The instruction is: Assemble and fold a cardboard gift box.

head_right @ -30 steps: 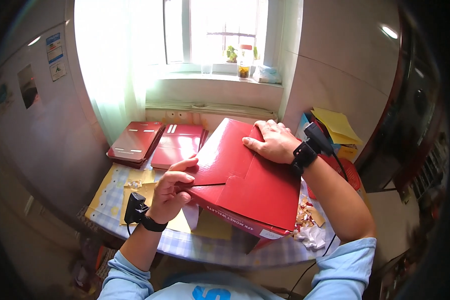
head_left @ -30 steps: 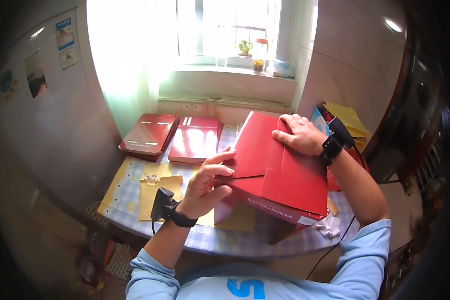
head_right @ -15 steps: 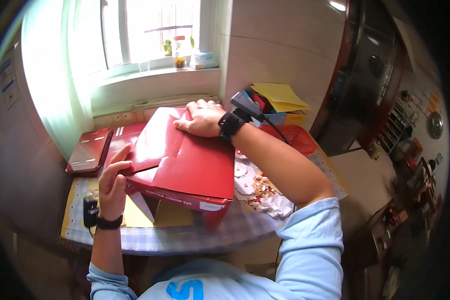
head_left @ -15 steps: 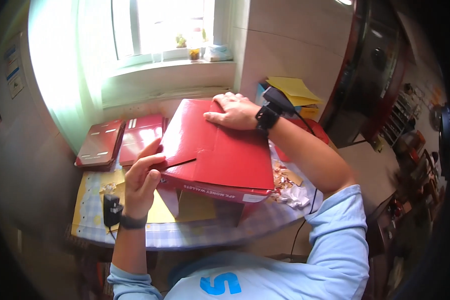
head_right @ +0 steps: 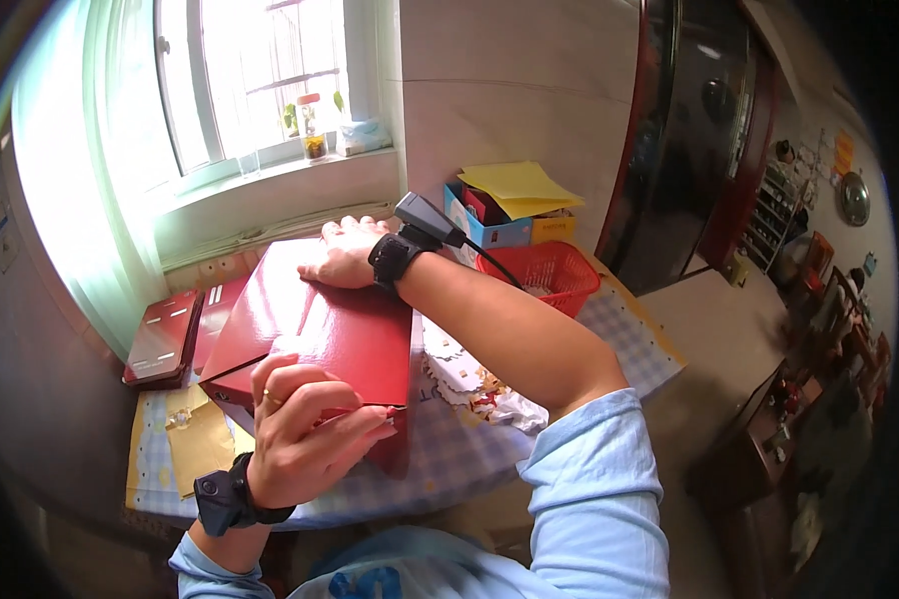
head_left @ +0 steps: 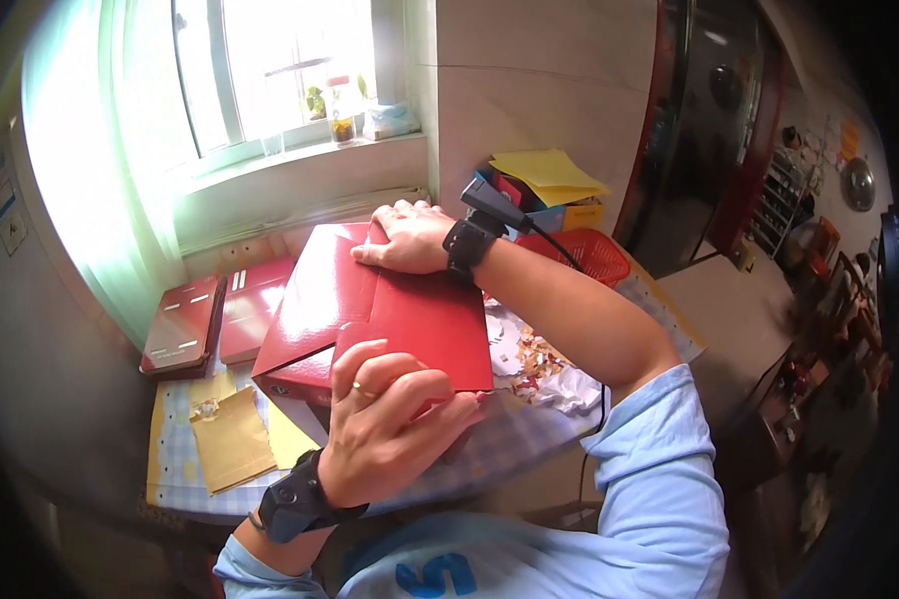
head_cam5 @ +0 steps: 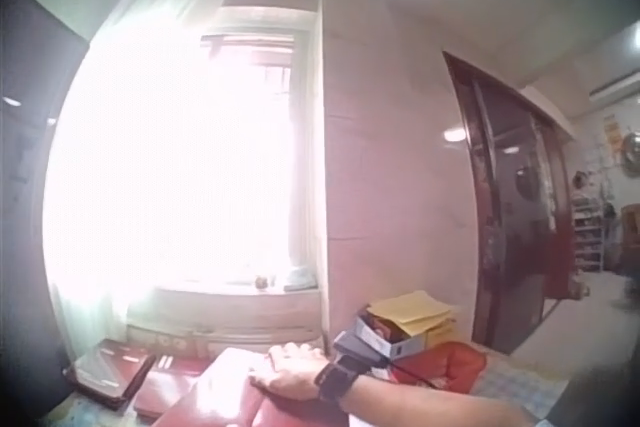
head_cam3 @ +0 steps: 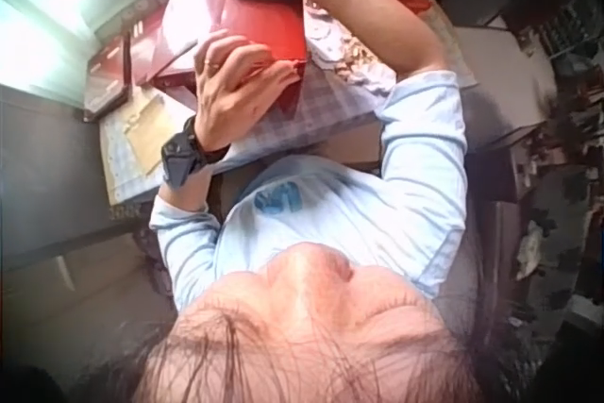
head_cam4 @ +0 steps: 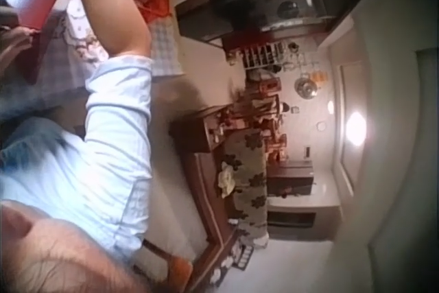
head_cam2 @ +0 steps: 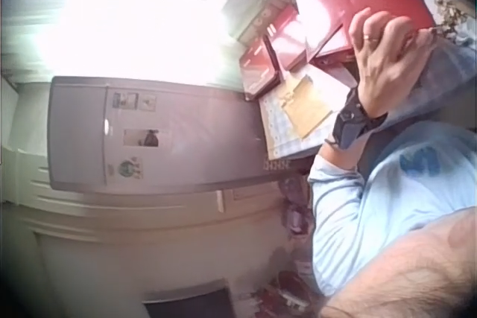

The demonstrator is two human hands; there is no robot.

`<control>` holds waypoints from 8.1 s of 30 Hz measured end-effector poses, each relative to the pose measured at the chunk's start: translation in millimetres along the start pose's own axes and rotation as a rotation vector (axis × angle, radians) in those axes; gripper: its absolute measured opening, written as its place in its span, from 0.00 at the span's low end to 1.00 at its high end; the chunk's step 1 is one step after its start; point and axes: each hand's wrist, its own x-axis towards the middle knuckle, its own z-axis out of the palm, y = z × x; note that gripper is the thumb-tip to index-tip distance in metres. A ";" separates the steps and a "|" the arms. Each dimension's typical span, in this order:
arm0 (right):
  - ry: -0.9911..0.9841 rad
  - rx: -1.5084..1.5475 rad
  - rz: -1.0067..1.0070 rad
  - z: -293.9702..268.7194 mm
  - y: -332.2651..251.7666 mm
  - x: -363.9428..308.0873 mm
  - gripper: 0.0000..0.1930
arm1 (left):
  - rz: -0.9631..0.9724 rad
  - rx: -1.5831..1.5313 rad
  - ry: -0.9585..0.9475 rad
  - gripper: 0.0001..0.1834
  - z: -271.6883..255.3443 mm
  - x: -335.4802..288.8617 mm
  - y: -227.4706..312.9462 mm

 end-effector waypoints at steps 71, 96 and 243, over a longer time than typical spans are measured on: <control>-0.085 -0.097 -0.003 -12.7 -29.5 -8.5 0.44 | -0.213 0.532 0.104 0.26 41.0 -29.2 18.1; -0.018 -0.046 -0.129 -3.2 -20.4 -2.6 0.39 | -0.266 0.554 -0.016 0.37 -36.8 -57.0 -28.6; 0.547 0.514 -0.273 -22.0 -38.1 -100.4 0.34 | -0.539 -0.359 0.555 0.69 -78.6 -62.5 28.7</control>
